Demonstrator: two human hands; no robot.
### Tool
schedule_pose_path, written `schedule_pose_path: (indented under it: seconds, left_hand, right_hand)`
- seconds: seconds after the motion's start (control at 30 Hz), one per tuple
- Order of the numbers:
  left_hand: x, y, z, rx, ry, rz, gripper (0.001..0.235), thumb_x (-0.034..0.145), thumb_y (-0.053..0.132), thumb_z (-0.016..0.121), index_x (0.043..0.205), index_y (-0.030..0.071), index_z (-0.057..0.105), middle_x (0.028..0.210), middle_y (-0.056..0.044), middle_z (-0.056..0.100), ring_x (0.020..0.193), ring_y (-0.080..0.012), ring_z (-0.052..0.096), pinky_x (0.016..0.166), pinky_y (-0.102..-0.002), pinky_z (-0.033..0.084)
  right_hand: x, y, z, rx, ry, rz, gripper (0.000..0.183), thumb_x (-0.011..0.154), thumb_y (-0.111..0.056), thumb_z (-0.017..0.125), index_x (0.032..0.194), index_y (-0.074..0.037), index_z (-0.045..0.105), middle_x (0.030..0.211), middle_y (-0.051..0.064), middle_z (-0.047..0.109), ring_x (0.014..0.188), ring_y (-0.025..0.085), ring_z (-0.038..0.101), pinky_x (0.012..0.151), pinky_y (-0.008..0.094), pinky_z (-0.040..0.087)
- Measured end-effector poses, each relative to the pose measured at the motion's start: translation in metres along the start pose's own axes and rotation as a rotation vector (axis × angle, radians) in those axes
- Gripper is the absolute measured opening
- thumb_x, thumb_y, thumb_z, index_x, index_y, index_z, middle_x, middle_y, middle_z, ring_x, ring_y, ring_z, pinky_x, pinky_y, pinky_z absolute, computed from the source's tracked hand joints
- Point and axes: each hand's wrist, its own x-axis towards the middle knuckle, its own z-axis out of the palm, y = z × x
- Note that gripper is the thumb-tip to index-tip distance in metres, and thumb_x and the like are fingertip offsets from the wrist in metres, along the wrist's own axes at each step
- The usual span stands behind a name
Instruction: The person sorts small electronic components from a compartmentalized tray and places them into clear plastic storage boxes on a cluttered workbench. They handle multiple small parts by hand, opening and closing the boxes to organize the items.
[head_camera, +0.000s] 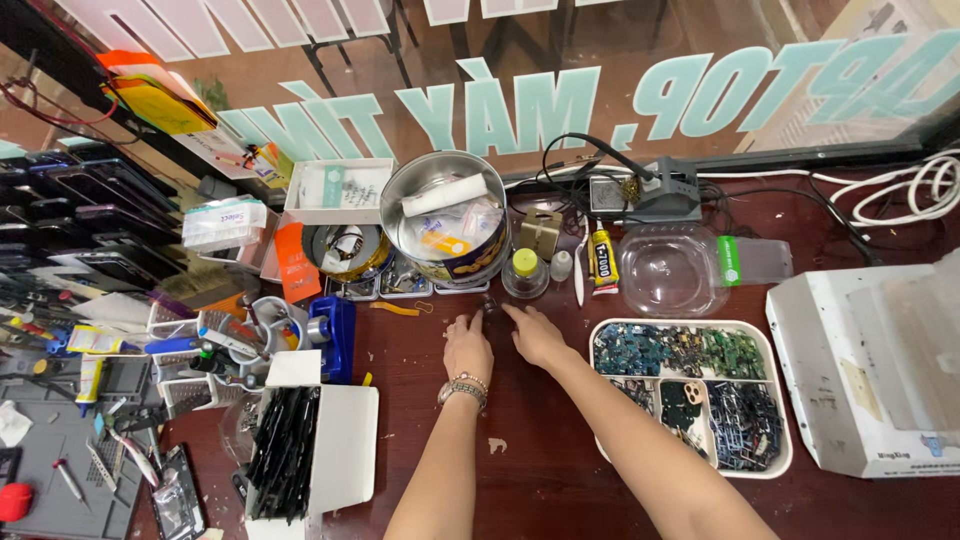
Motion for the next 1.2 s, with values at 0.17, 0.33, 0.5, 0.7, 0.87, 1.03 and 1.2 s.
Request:
schedule_pose_path:
  seconds: [0.17,0.33,0.5,0.7,0.87,1.03,1.2]
  left_hand:
    - [0.004,-0.003,0.006,0.155,-0.073,0.078,0.054,0.079,0.005,0.066,0.131,0.017,0.066,0.133,-0.015,0.058,0.121,-0.0349,0.054,0.096,-0.046,0.047]
    - [-0.008,-0.003,-0.001,-0.079,-0.019,-0.098,0.021,0.093,0.017,0.067,0.114,0.013,0.071,0.124,-0.012,0.064,0.12,-0.0309,0.06,0.107,-0.042,0.048]
    - [0.006,-0.001,-0.01,-0.172,0.049,-0.225,0.031,0.088,0.018,0.073,0.118,0.011,0.069,0.123,-0.015,0.063,0.118,-0.0345,0.058,0.101,-0.044,0.049]
    - [0.01,0.0,-0.009,-0.131,-0.1,-0.331,0.033,0.076,0.02,0.085,0.103,0.012,0.069,0.123,-0.012,0.06,0.118,-0.0325,0.058,0.095,-0.043,0.052]
    - [0.003,-0.011,0.005,-0.205,-0.107,-0.358,0.021,0.08,0.016,0.081,0.097,0.011,0.069,0.113,-0.009,0.066,0.11,-0.0296,0.064,0.092,-0.042,0.055]
    - [0.005,-0.009,0.015,-0.285,-0.133,-0.468,0.033,0.08,0.01,0.074,0.11,0.012,0.063,0.094,-0.006,0.075,0.101,-0.0275,0.07,0.089,-0.042,0.055]
    - [-0.002,-0.009,-0.001,-0.349,-0.059,-0.558,0.03,0.084,0.013,0.071,0.113,0.01,0.066,0.098,-0.005,0.075,0.101,-0.0269,0.072,0.091,-0.04,0.056]
  right_hand:
    - [0.002,-0.014,-0.013,-0.112,-0.035,0.025,0.047,0.089,-0.012,0.069,0.135,-0.015,0.06,0.137,0.017,0.055,0.13,0.036,0.052,0.102,0.046,0.048]
    - [-0.013,-0.036,-0.036,-0.087,0.032,0.04,0.029,0.09,-0.01,0.069,0.119,-0.01,0.066,0.129,0.01,0.06,0.126,0.031,0.056,0.101,0.043,0.051]
    - [-0.004,-0.053,-0.037,0.007,0.054,-0.092,0.044,0.082,-0.002,0.069,0.124,-0.013,0.067,0.124,0.014,0.056,0.119,0.035,0.053,0.094,0.046,0.049]
    - [-0.008,-0.047,-0.037,-0.119,0.102,-0.142,0.021,0.083,-0.006,0.074,0.103,-0.009,0.069,0.121,0.01,0.058,0.119,0.031,0.056,0.093,0.043,0.052]
    - [-0.024,-0.031,-0.041,-0.046,0.132,0.004,0.02,0.082,-0.005,0.074,0.098,-0.005,0.063,0.112,0.01,0.062,0.113,0.032,0.059,0.09,0.045,0.052]
    - [-0.02,-0.013,-0.034,0.12,0.104,0.166,0.023,0.082,-0.004,0.072,0.104,-0.006,0.063,0.103,0.009,0.067,0.101,0.03,0.066,0.087,0.043,0.053]
    - [-0.027,0.003,-0.039,0.198,0.1,0.158,0.016,0.085,-0.01,0.074,0.1,-0.006,0.068,0.104,0.009,0.066,0.101,0.027,0.068,0.09,0.039,0.055]
